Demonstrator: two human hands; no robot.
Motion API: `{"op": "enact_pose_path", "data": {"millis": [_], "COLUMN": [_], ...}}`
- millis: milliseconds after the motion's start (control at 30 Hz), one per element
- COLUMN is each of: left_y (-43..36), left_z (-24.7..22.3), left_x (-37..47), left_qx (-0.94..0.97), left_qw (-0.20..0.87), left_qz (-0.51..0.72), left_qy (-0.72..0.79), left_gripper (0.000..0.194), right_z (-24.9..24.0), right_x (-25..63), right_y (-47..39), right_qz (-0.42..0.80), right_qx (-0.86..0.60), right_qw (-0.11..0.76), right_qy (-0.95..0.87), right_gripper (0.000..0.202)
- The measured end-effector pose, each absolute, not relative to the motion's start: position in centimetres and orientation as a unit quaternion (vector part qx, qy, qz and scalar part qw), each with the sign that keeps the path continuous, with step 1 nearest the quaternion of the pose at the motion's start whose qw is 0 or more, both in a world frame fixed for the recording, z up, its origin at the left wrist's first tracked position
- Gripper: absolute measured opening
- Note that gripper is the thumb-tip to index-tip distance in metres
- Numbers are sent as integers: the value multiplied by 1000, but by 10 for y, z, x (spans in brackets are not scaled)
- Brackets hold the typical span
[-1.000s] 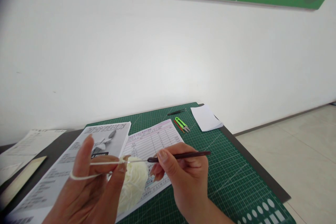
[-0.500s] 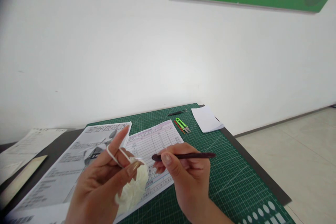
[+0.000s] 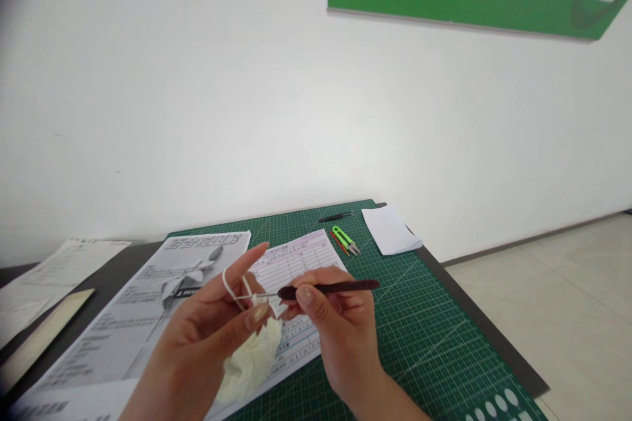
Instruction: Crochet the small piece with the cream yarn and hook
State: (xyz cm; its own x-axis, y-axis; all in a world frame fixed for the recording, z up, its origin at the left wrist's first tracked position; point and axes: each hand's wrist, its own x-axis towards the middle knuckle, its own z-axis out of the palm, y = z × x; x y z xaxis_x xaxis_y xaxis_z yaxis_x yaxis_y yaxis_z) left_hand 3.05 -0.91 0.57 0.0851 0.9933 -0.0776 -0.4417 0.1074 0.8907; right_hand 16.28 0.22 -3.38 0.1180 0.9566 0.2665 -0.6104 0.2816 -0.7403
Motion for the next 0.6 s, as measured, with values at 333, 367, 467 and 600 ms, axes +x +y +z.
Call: {"op": "enact_pose_path", "data": {"millis": [333,367,467,600], "left_y": [-12,-12,-12,-14], "left_z": [-1,-2,-3,-3], "left_x": [35,35,35,37], "left_qx": [389,397,425,435], "left_qw": [540,533,502,453], "left_qz": [631,632,636,651], "left_qy": [398,398,403,426], "left_gripper": [29,28,31,29], "right_z": [-32,-32,-32,-32], "right_x": [159,159,160,161], "right_y": [1,1,2,4], "right_qz": [577,581,593,613], "right_qx": [-232,-233,-238,-235], "right_qw": [707,705,700,694], "right_qy": [-335,-333,-319,-296], "right_gripper": [7,7,7,9]}}
